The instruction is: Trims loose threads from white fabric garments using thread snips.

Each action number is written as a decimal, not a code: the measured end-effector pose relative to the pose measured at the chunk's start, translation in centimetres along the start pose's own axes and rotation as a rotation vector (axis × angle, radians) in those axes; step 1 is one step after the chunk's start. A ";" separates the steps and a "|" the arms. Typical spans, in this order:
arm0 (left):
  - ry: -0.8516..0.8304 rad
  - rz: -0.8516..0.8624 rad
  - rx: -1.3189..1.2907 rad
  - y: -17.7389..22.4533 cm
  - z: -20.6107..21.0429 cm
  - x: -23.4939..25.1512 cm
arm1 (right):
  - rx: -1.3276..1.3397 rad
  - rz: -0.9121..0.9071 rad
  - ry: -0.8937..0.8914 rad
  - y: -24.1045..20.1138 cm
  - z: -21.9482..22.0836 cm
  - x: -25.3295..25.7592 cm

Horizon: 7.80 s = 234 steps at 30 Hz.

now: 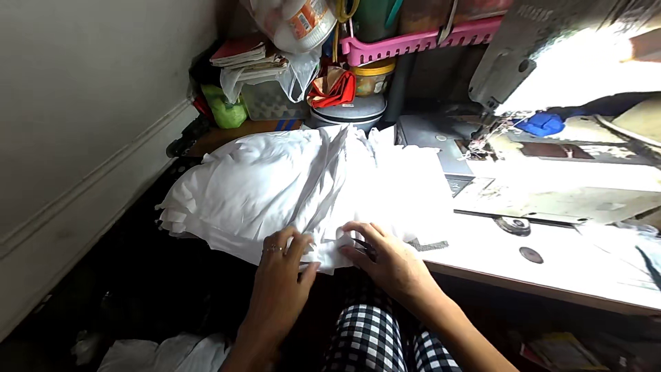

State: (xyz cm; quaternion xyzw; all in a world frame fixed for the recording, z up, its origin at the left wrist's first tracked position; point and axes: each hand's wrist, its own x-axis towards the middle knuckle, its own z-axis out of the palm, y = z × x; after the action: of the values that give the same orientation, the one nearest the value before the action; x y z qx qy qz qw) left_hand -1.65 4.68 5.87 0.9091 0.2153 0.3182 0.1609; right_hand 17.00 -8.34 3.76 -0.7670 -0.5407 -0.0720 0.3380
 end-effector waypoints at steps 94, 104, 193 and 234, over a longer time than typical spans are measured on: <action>-0.308 -0.353 -0.736 -6.9 -4.2 -9.5 | -0.051 -0.242 -0.065 4.6 1.4 10.7; 0.359 -1.044 -1.451 -10.3 -0.3 -3.4 | 0.076 -0.285 0.011 5.3 2.2 9.9; 0.373 -0.685 -0.815 -8.8 -5.9 -9.1 | -0.069 -0.573 -0.106 -14.6 8.6 2.1; 0.072 -0.914 -1.359 -5.3 -1.8 -9.6 | 1.004 0.339 -0.972 -6.6 7.1 -3.2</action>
State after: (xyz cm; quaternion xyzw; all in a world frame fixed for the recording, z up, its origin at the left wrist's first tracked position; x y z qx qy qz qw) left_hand -11.12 4.77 0.04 0.4250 0.3298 0.3113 0.7834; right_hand 8.13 -5.35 -0.26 -0.5378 -0.4714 0.5884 0.3774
